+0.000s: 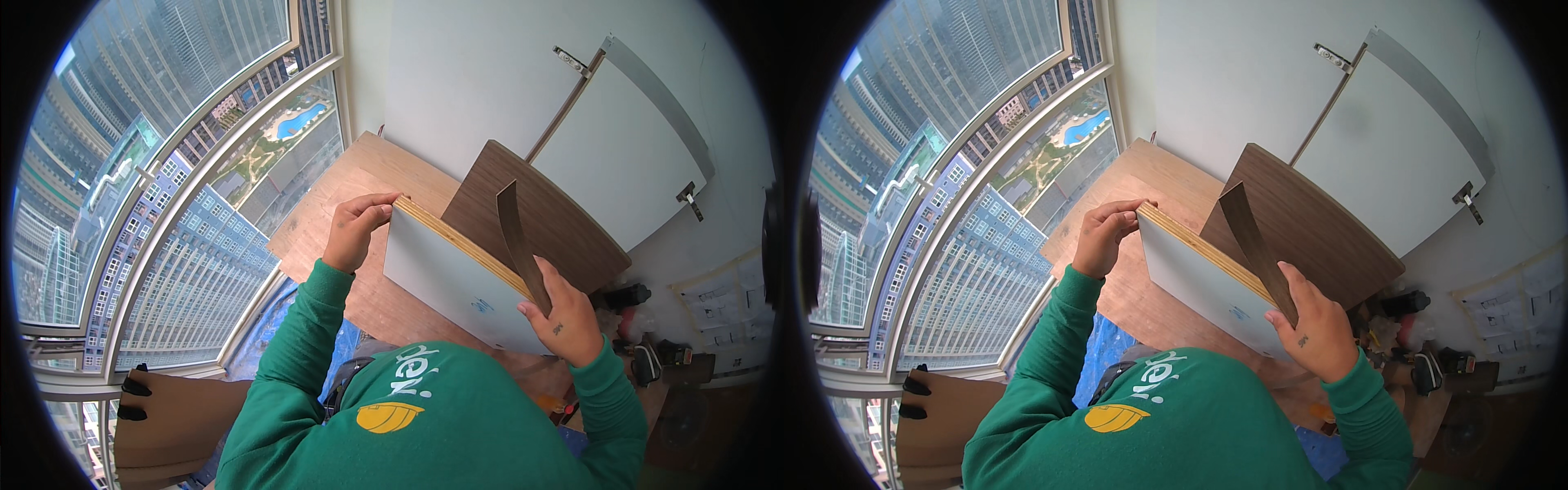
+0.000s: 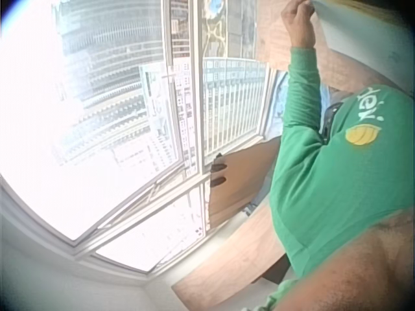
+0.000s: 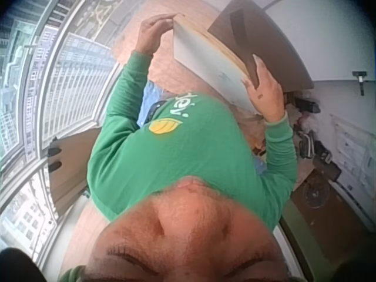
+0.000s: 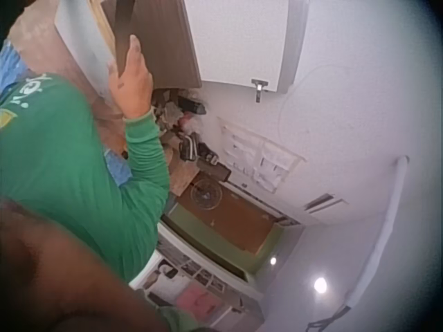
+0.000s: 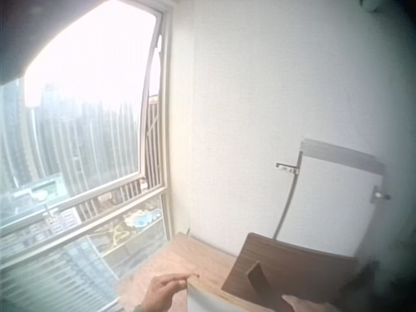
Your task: The person assembles a cabinet by attaching a wooden edge band to a white panel using a hammer. They align the edge band, tap it into place, and adjust the panel orientation during the process.
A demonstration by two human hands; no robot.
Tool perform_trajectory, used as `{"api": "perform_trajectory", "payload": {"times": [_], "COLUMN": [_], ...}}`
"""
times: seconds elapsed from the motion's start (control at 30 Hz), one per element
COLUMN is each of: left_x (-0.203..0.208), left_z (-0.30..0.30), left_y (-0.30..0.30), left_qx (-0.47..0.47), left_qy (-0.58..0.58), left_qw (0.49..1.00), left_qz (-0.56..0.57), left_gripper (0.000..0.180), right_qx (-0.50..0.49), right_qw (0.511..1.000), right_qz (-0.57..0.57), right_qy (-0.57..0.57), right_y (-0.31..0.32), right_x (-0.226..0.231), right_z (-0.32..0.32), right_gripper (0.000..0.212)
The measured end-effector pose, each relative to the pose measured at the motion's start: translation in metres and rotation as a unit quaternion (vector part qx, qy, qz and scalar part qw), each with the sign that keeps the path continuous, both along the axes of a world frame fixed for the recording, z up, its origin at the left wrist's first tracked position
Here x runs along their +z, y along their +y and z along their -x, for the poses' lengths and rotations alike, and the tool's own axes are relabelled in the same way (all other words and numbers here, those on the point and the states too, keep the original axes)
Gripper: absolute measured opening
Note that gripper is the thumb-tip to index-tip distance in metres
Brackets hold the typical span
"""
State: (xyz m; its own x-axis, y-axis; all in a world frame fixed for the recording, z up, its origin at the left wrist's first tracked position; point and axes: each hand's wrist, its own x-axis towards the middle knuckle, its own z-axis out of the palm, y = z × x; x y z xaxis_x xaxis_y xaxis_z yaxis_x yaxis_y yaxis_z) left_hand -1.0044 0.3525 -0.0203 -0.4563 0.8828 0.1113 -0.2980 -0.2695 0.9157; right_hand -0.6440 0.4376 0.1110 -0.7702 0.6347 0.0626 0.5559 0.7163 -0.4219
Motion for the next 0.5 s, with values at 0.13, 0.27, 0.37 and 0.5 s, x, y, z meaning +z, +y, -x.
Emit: {"api": "perform_trajectory", "payload": {"times": [0.13, 0.27, 0.37, 0.5], "left_x": [0.005, 0.015, 0.023, 0.031], "left_z": [-0.004, -0.005, -0.001, -0.004], "left_y": [0.000, 0.000, 0.000, -0.003], "left_qx": [0.016, 0.030, 0.031, 0.022], "left_qy": [-0.008, 0.027, 0.068, 0.054], "left_qw": [1.000, 0.998, 0.995, 0.996], "left_qz": [0.009, 0.040, 0.070, 0.070], "left_gripper": [0.033, 0.032, 0.032, 0.034], "right_qx": [-0.001, 0.006, -0.001, 0.000], "right_qw": [1.000, 1.000, 1.000, 1.000], "right_qz": [0.004, -0.010, -0.005, -0.008], "right_qy": [0.000, 0.008, 0.000, 0.007], "right_y": [0.000, 0.000, -0.001, -0.001], "right_x": [0.000, -0.001, -0.001, -0.001], "right_z": [0.000, 0.000, -0.001, -0.001], "right_gripper": [0.072, 0.071, 0.071, 0.072]}}
